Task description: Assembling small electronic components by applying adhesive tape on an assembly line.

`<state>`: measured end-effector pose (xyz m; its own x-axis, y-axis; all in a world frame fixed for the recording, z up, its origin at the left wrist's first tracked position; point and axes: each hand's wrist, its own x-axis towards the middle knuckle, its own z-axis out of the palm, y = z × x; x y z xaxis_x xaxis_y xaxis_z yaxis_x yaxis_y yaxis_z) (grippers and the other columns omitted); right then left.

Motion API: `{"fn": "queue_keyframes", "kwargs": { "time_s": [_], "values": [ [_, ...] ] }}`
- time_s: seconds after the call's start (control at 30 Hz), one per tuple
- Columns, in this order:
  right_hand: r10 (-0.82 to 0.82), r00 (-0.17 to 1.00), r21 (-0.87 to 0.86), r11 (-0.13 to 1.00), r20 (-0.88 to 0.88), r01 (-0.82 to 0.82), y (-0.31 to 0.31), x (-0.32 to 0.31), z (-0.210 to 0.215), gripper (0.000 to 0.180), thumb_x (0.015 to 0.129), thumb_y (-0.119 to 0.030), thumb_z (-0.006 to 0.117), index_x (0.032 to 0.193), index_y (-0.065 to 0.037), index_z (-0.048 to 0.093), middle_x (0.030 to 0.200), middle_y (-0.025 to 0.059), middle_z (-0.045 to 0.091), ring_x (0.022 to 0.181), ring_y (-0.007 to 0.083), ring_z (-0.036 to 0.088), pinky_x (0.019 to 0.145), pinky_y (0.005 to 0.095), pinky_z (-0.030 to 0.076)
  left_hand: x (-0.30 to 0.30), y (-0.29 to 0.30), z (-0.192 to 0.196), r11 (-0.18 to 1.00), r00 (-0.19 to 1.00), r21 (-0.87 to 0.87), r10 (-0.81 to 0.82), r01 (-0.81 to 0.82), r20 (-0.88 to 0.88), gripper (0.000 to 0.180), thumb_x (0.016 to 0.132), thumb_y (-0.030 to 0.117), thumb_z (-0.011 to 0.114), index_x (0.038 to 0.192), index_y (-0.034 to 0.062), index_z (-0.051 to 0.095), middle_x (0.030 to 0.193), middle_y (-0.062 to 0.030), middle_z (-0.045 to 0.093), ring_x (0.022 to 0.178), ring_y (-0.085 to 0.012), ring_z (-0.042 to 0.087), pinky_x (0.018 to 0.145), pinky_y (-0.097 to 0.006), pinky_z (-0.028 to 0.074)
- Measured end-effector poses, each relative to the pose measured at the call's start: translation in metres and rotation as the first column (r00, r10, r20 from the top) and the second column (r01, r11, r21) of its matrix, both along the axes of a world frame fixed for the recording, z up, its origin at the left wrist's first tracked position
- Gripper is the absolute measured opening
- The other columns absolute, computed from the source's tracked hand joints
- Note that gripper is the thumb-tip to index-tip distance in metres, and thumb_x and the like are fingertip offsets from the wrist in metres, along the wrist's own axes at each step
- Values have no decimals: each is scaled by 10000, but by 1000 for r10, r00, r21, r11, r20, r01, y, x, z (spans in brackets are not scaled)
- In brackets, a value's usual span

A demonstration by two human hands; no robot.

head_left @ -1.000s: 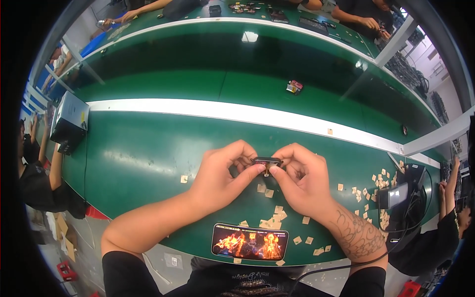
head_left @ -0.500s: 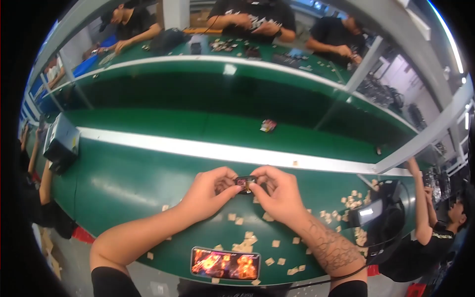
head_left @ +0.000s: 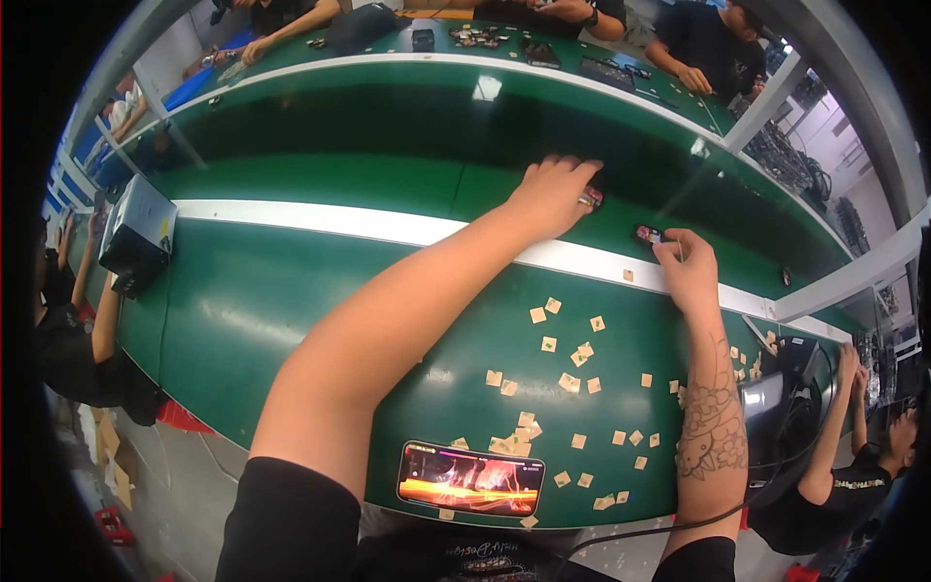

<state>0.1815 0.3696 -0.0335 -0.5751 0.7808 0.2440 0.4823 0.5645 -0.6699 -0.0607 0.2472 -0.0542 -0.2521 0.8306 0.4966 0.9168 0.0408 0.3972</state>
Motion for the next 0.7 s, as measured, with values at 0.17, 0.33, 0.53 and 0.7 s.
{"fn": "queue_keyframes", "kwargs": {
  "time_s": [0.17, 0.33, 0.53, 0.7],
  "values": [
    [-98, 977, 289, 956, 189, 40, -27, -3, 7, 422, 943, -236, 775, 1248, 48, 708, 1161, 197, 717, 1074, 350, 722, 929, 403, 560, -2, 3, 3, 996, 997, -62, -62, 60, -36, 552, 903, 169, 789, 1423, 103, 614, 1333, -163, 622, 1274, -398, 578, 1083, -493, 499],
    [56, 998, 202, 977, 36, -62, -48, -2, 19, 272, 974, -168, 730, 1156, 34, 707, 1079, 174, 637, 956, 328, 673, 851, 409, 546, 29, -72, 28, 959, 958, -43, -282, 280, -59, 561, 821, 122, 793, 1363, 115, 648, 1127, -124, 595, 1117, -349, 596, 956, -468, 508],
    [466, 884, 66, 884, -48, -462, -103, -18, 39, 239, 1020, 43, 537, 1190, 6, 701, 1050, 131, 566, 840, 238, 598, 767, 341, 514, 45, -191, 32, 949, 965, -176, -252, 262, 79, 582, 790, 261, 893, 1320, 129, 694, 1069, -87, 563, 1048, -294, 578, 949, -430, 452],
    [762, 643, -21, 643, -75, -765, -149, -21, 49, 261, 993, 28, 620, 1229, -42, 707, 1025, 116, 517, 841, 251, 606, 770, 363, 524, 41, -225, 37, 933, 958, -255, -205, 253, 199, 591, 801, 303, 918, 1318, 128, 690, 1068, -75, 566, 1035, -283, 571, 946, -410, 415]
  ]
}}
